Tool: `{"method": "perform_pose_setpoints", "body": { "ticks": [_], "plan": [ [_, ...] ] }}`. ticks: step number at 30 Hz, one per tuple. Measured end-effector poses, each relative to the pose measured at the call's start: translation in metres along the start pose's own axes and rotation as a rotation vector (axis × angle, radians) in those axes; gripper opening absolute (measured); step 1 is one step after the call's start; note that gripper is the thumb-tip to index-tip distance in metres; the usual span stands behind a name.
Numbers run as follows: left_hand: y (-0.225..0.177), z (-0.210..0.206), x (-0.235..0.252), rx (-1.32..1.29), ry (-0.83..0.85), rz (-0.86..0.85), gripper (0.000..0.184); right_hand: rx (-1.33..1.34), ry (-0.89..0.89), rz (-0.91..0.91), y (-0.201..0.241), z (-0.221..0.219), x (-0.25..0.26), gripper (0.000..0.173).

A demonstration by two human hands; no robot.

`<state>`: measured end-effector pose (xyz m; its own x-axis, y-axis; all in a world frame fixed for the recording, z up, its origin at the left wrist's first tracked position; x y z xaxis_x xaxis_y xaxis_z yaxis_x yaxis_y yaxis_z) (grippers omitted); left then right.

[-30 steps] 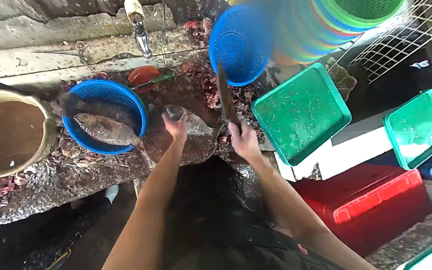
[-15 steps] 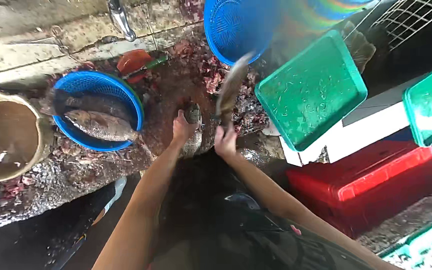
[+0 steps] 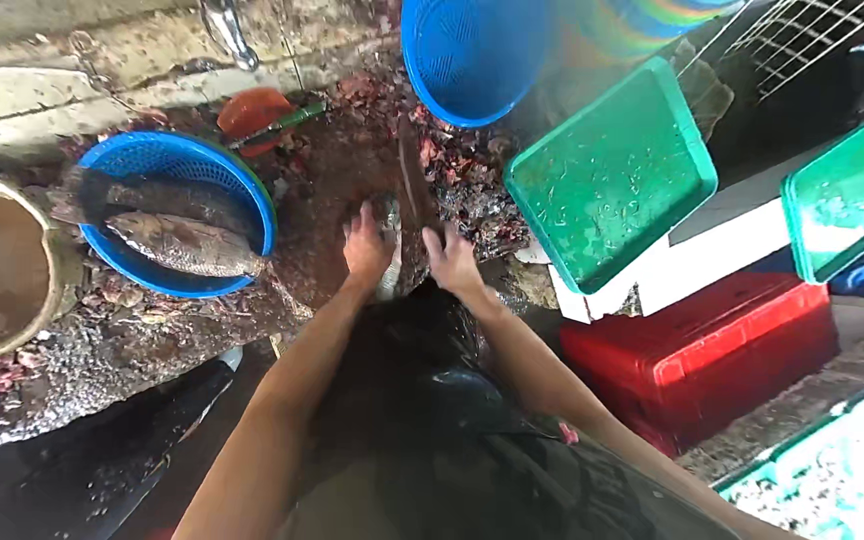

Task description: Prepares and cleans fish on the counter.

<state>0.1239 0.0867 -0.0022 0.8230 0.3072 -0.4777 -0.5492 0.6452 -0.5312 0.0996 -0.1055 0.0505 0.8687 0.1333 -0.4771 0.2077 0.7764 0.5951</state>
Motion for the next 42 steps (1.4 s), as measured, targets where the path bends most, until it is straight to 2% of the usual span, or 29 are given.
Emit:
{"method": "perform_pose_setpoints", "body": {
  "ticks": [2, 3, 5, 6, 9, 11, 13, 14, 17, 19, 20, 21, 22, 24, 26, 31, 33, 34, 37, 40, 42],
  "plan": [
    [-0.02, 0.003, 0.0, 0.224, -0.048, -0.224, 0.061, 0.124, -0.166, 0.178, 0.014, 0.022, 0.011, 0.05],
    [-0.027, -0.004, 0.001, 0.344, -0.012, -0.246, 0.065, 0.185, -0.214, 0.236, 0.02, 0.031, 0.022, 0.045],
    [-0.032, -0.02, 0.008, 0.528, 0.114, -0.168, 0.072, 0.31, -0.25, 0.244, 0.025, 0.039, 0.045, 0.039],
    [-0.032, -0.02, 0.015, 0.56, 0.147, -0.133, 0.067, 0.332, -0.261, 0.237, 0.027, 0.042, 0.054, 0.043],
    [-0.017, 0.017, 0.034, 0.473, 0.174, -0.059, 0.039, 0.303, -0.258, 0.219, 0.034, 0.041, 0.067, 0.046],
    [-0.004, 0.04, 0.043, 0.454, 0.116, 0.042, 0.04, 0.288, -0.199, 0.181, 0.041, 0.031, 0.075, 0.042],
    [0.002, 0.043, 0.041, 0.454, 0.068, 0.111, 0.047, 0.314, -0.149, 0.194, 0.055, 0.022, 0.079, 0.045],
    [0.002, 0.045, 0.044, 0.459, 0.038, 0.121, 0.048, 0.342, -0.181, 0.251, 0.067, 0.02, 0.083, 0.048],
    [0.002, 0.04, 0.045, 0.466, -0.012, 0.13, 0.047, 0.36, -0.429, 0.539, 0.1, 0.023, 0.08, 0.044],
    [0.001, 0.041, 0.045, 0.452, 0.0, 0.152, 0.048, 0.176, -0.527, 0.609, 0.102, 0.004, 0.081, 0.046],
    [0.002, 0.04, 0.045, 0.439, 0.01, 0.163, 0.047, -0.01, -0.468, 0.525, 0.093, -0.015, 0.084, 0.047],
    [0.002, 0.04, 0.044, 0.431, 0.024, 0.172, 0.047, -0.187, -0.279, 0.362, 0.082, -0.035, 0.089, 0.049],
    [0.001, 0.041, 0.042, 0.424, 0.035, 0.175, 0.046, -0.279, -0.088, 0.218, 0.074, -0.049, 0.092, 0.052],
    [0.001, 0.046, 0.042, 0.391, 0.025, 0.165, 0.043, -0.366, 0.114, 0.1, 0.08, -0.047, 0.098, 0.055],
    [0.002, 0.044, 0.043, 0.39, 0.021, 0.165, 0.041, -0.377, 0.115, 0.113, 0.087, -0.027, 0.092, 0.054],
    [-0.002, 0.043, 0.046, 0.404, 0.006, 0.167, 0.051, -0.131, -0.344, 0.393, 0.108, 0.035, 0.065, 0.05],
    [-0.001, 0.041, 0.045, 0.423, 0.004, 0.168, 0.052, -0.075, -0.448, 0.469, 0.11, 0.031, 0.064, 0.05],
    [-0.001, 0.041, 0.046, 0.429, 0.006, 0.17, 0.052, -0.122, -0.417, 0.435, 0.103, 0.016, 0.07, 0.051],
    [0.0, 0.04, 0.04, 0.422, 0.006, 0.177, 0.044, -0.298, -0.03, 0.142, 0.061, -0.044, 0.089, 0.055],
    [-0.002, 0.047, 0.048, 0.398, -0.013, 0.185, 0.041, -0.37, 0.105, 0.088, 0.085, -0.035, 0.1, 0.053],
    [0.003, 0.038, 0.036, 0.401, 0.014, 0.178, 0.042, -0.346, 0.061, 0.096, 0.082, -0.022, 0.082, 0.052]
  ]
}}
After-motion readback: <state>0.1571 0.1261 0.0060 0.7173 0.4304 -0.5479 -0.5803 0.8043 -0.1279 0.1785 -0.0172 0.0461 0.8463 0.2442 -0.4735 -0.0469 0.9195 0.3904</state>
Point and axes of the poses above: each hand's wrist, its own x-axis towards the middle knuckle, its own z-axis out of the back of the hand, y = z × x, the point moved 5 cm from there along x, towards the middle knuckle, and after that the axes turned 6 degrees about z, right-handed, at the moved point
